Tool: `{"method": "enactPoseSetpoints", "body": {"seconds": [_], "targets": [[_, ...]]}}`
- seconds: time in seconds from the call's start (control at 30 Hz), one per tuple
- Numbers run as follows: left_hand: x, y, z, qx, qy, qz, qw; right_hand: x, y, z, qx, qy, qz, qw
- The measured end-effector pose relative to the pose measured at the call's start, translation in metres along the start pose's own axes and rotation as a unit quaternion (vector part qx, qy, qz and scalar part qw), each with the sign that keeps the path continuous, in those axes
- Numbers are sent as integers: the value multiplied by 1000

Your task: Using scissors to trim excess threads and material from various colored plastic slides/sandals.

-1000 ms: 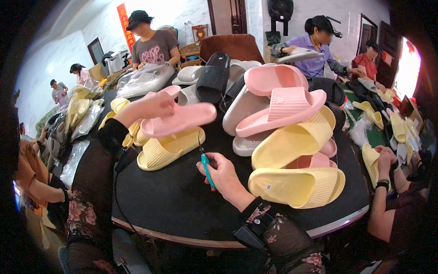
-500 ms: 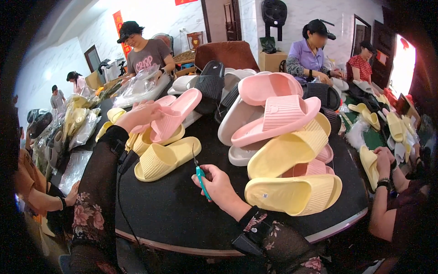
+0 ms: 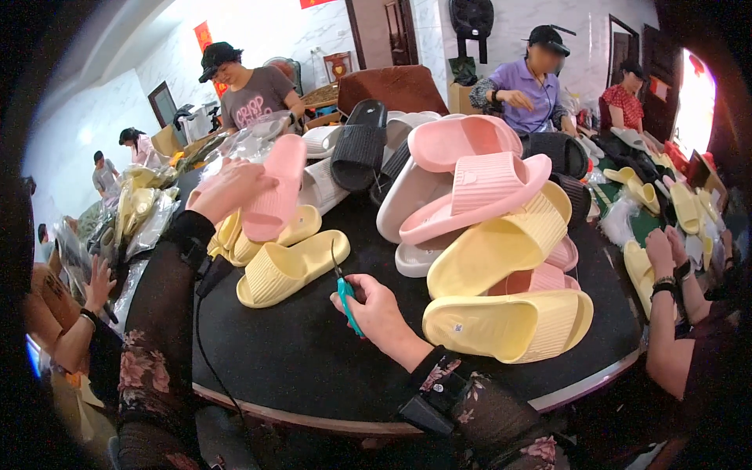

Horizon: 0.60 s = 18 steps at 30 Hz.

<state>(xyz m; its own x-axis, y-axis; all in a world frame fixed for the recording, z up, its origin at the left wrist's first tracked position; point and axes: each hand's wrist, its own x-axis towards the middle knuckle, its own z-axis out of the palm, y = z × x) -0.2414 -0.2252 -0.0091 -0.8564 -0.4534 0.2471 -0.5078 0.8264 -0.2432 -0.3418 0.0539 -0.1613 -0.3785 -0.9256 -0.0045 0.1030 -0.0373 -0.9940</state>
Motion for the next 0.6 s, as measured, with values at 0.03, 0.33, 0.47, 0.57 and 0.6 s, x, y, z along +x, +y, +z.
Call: {"method": "enactPoseSetpoints", "body": {"seconds": [0.03,0.33,0.47,0.57,0.6], "targets": [[-2,-6,-4,4,-2,-2,1000,-1,-1,1,3,-3,-1,1000],[-37,-24,-7,-237,-48,-132,961,-2,-1,1,-19,3,-21,1000],[-63,-23,3,-301,-100,-103,943,-2,-2,0,-6,5,-12,1000],[-74,-22,3,-313,-97,-55,943,-1,0,0,-15,1,-20,1000],[-82,-19,3,-341,-66,-82,934,-1,0,-1,-14,3,-18,1000]]}}
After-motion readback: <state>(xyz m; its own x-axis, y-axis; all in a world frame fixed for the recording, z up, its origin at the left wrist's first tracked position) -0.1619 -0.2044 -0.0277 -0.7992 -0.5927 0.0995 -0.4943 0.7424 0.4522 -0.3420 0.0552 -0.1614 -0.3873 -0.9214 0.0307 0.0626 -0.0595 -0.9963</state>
